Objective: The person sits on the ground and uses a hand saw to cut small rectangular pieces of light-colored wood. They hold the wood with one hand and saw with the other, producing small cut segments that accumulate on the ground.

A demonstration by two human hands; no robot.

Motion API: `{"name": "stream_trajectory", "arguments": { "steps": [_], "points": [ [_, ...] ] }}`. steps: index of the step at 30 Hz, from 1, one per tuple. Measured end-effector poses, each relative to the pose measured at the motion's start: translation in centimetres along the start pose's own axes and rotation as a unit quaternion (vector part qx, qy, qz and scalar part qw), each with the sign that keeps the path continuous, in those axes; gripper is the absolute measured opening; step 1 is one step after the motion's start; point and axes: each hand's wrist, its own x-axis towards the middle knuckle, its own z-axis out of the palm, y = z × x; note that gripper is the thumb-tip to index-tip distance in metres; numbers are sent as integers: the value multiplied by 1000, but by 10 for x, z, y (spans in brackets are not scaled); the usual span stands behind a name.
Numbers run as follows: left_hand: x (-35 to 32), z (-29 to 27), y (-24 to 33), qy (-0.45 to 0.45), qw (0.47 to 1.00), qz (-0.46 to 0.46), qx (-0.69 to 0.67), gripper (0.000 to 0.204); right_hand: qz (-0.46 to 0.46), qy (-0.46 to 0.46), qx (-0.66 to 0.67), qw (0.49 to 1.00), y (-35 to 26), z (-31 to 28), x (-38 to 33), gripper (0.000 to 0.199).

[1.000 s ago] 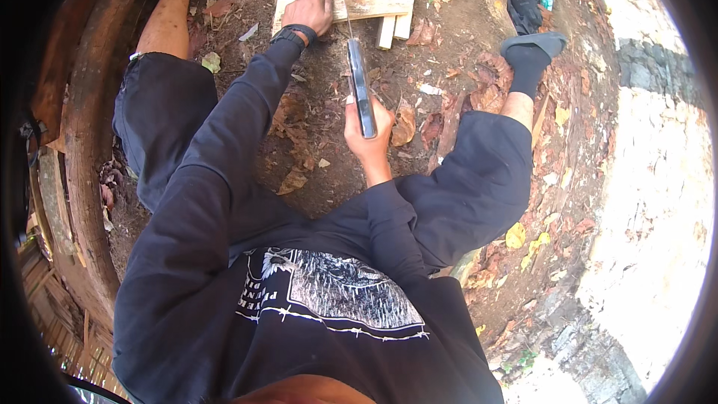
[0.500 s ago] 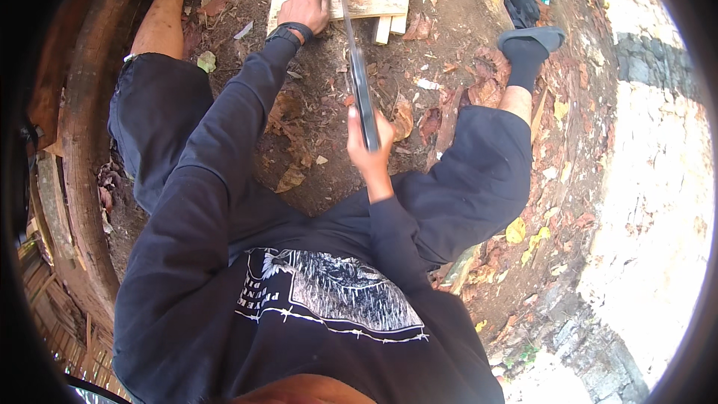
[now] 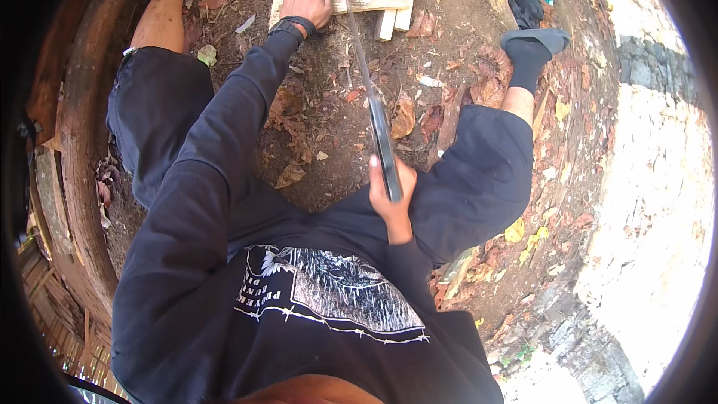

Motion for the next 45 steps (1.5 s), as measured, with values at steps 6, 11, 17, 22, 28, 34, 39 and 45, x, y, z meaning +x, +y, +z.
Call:
{"name": "stream_trajectory", "arguments": {
  "steps": [6,11,17,22,28,34,39,45],
  "points": [
    [6,-7,9,-27,999,-30,-2,67,-39,44,35,998,1,62,93,20],
    [3,4,0,5,999,-33,-4,65,-2,-4,-20,1000,5,8,-13,15],
    [2,1,3,-15,1000,-21,10,67,-25,22,-20,999,-7,6,-15,15],
    [7,-1,8,-28,999,-11,12,65,-34,56,61,996,19,82,112,21],
    [5,0,1,3,999,-43,-4,62,-45,7,-7,999,9,27,15,14],
    [10,3,-1,7,999,-39,-12,65,-2,14,-44,999,-14,-8,-46,11],
    [29,6,3,-4,998,-68,-8,66,19,51,-8,998,16,-7,-15,16],
    [9,1,2,-5,1000,12,-14,66,-20,-14,-24,999,-23,-48,-23,18]
  ]
}}
